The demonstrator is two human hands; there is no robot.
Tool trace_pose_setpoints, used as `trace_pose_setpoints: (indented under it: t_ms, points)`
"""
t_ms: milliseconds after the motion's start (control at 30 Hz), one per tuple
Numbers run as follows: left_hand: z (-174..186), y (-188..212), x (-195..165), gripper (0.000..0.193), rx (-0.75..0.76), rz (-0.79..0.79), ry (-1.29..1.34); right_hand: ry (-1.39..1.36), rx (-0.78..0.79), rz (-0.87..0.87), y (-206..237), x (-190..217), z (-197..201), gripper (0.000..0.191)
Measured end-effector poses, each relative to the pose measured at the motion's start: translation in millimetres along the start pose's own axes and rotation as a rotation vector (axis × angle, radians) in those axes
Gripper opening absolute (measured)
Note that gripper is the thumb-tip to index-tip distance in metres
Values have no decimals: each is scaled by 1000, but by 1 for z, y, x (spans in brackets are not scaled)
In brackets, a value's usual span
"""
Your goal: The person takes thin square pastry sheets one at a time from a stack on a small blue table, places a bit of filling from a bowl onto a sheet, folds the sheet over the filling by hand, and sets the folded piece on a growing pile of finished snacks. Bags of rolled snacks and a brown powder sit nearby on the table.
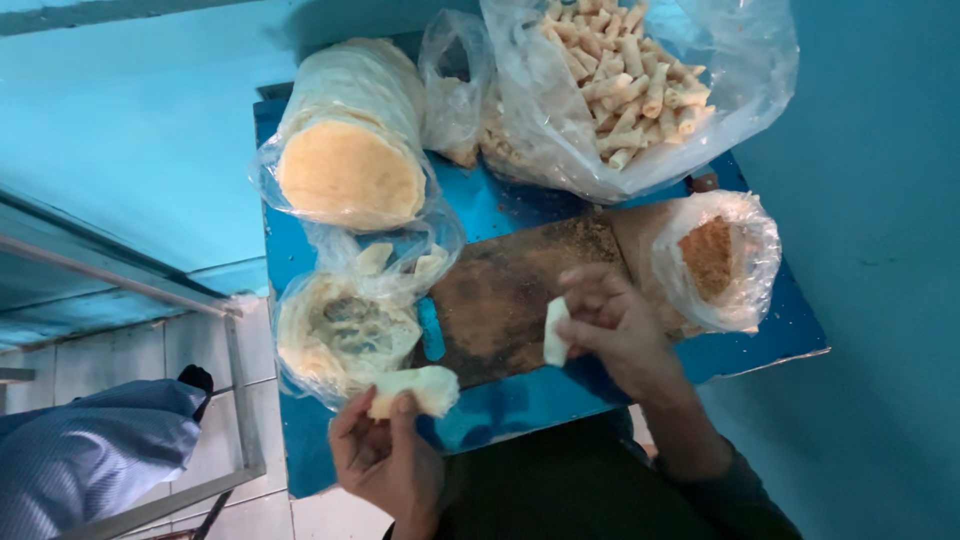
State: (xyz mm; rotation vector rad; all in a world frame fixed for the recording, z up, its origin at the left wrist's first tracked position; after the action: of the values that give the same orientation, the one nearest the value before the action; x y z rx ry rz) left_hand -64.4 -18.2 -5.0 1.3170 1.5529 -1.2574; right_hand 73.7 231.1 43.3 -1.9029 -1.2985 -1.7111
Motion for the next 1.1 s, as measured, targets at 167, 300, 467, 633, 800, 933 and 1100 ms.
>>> trace_pose_setpoints:
  t_ms: [167,300,467,633,800,933,1100]
  points:
    - [0,0,0,38,-33,-101,112,603,-200,168,3,30,-29,51]
    - [-7,2,1,39,65,30,135,701,-65,118,-2,30,-59,54]
    - [-10,-1,-5,35,126,237,66,807,-108,309,-4,48,-42,43]
    - [-28,0,-4,43,240,345,196,1314,-40,688,4,29,-63,32]
    - [-35,9,2,41,362,375,125,1281,-40,723,9,19,-86,30]
    - [-33,9,4,41,347,345,147,1110,-130,704,13,35,-80,28]
    - [-35,10,4,42,386,295,147,992,39,716,38,25,-82,34]
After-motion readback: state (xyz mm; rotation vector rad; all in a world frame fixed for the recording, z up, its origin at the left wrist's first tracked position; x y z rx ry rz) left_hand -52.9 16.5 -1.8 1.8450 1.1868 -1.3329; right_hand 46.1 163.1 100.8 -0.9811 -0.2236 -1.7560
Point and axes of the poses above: each hand's wrist, its own y-axis away from the middle knuckle, its own z-axis out of the back of the hand, x = y × z, the point moved 5 cm from there along -y, towards the middle knuckle, and after that the axes turned 12 degrees about -z, right-handed, at the moved point
